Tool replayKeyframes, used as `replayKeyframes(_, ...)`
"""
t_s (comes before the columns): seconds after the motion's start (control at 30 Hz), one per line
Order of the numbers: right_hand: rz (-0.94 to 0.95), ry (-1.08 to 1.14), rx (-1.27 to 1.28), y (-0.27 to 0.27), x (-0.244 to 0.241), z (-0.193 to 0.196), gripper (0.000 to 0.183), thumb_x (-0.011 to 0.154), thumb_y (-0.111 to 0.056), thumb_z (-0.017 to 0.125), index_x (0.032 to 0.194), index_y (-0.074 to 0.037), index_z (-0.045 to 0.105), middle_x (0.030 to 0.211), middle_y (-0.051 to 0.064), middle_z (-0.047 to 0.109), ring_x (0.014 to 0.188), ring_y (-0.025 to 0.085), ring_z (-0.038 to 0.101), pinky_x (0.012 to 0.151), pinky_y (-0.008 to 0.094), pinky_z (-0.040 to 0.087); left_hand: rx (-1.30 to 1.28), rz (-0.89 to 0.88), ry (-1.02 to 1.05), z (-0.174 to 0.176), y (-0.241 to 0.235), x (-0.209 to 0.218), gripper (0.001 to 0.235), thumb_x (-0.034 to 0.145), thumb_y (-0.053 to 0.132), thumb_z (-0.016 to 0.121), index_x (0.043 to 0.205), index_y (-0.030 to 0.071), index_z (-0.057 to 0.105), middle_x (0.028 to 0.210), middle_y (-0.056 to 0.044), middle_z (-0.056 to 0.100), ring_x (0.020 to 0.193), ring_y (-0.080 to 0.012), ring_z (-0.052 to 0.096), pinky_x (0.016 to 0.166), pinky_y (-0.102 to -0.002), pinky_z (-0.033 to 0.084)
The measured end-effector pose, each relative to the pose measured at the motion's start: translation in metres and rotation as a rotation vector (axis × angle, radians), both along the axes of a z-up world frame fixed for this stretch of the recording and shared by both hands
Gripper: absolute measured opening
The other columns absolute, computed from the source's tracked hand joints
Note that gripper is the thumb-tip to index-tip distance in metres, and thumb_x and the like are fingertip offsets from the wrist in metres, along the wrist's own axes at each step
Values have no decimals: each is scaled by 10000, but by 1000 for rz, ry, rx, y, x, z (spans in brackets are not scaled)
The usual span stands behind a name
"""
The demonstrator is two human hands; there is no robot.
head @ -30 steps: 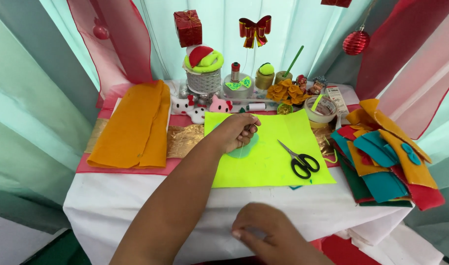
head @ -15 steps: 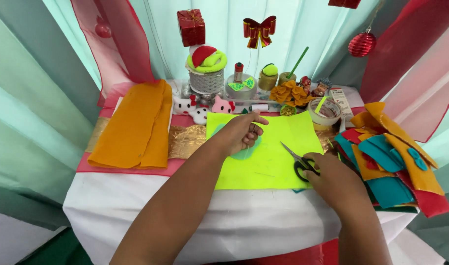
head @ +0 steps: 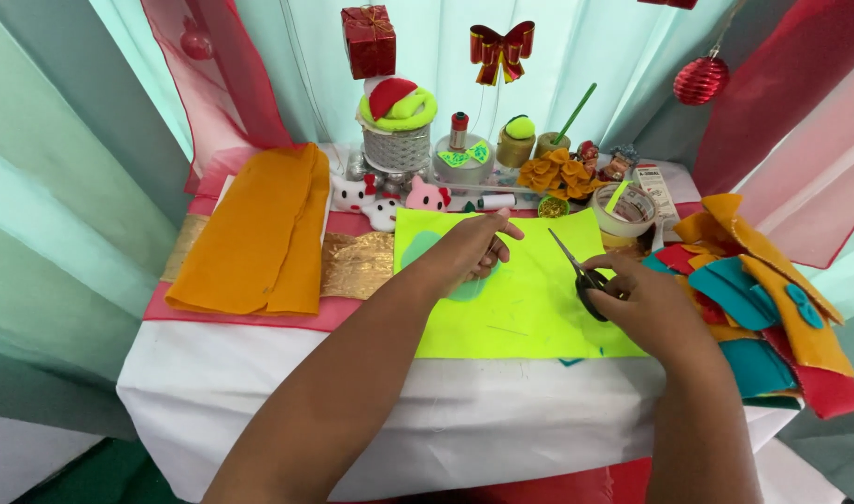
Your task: Cutting a felt shape with scissors and then sewing it onto another felt piece using a needle and thread.
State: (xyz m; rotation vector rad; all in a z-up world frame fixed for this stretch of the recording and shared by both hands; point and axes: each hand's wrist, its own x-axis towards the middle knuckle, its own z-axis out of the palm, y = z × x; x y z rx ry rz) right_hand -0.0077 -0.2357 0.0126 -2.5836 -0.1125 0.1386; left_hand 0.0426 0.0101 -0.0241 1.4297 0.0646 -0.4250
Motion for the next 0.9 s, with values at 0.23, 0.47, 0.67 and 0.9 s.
replayKeyframes(0.23, 78, 42, 358, 26, -9, -3, 372, 839, -114, 697, 1202, -172, 749, 634, 173, 600, 603, 275, 554, 601, 364, 424, 61, -35, -69, 4, -3, -6, 509, 1097, 438, 353, 1291, 45, 611, 840, -115, 551, 584, -97, 449, 499, -201, 442)
replayKeyframes(0.47, 84, 181, 420, 35, -1, -7, 271, 865, -184, 748, 1131, -129, 762, 559, 153, 595, 508, 208, 460, 507, 320, 314, 22, -22, -108, 5, -2, -12, 506, 1097, 424, 367, 1263, 23, 627, 809, -113, 552, 557, -97, 420, 484, -218, 407)
replayKeyframes(0.67, 87, 239, 508, 34, 3, -10, 259, 902, -145, 716, 1155, -97, 742, 541, 165, 552, 454, 184, 386, 461, 298, 284, 20, -28, -148, 3, -4, -13, 507, 1095, 420, 380, 1246, 16, 645, 796, -111, 570, 547, -82, 411, 478, -210, 398)
replayKeyframes(0.9, 115, 244, 572, 34, 3, -13, 251, 926, -74, 683, 1171, -94, 735, 536, 163, 546, 411, 148, 337, 429, 275, 264, 50, -40, -121, 6, -3, -12, 503, 1099, 423, 382, 1257, 30, 653, 812, -126, 592, 548, -91, 429, 501, -215, 421)
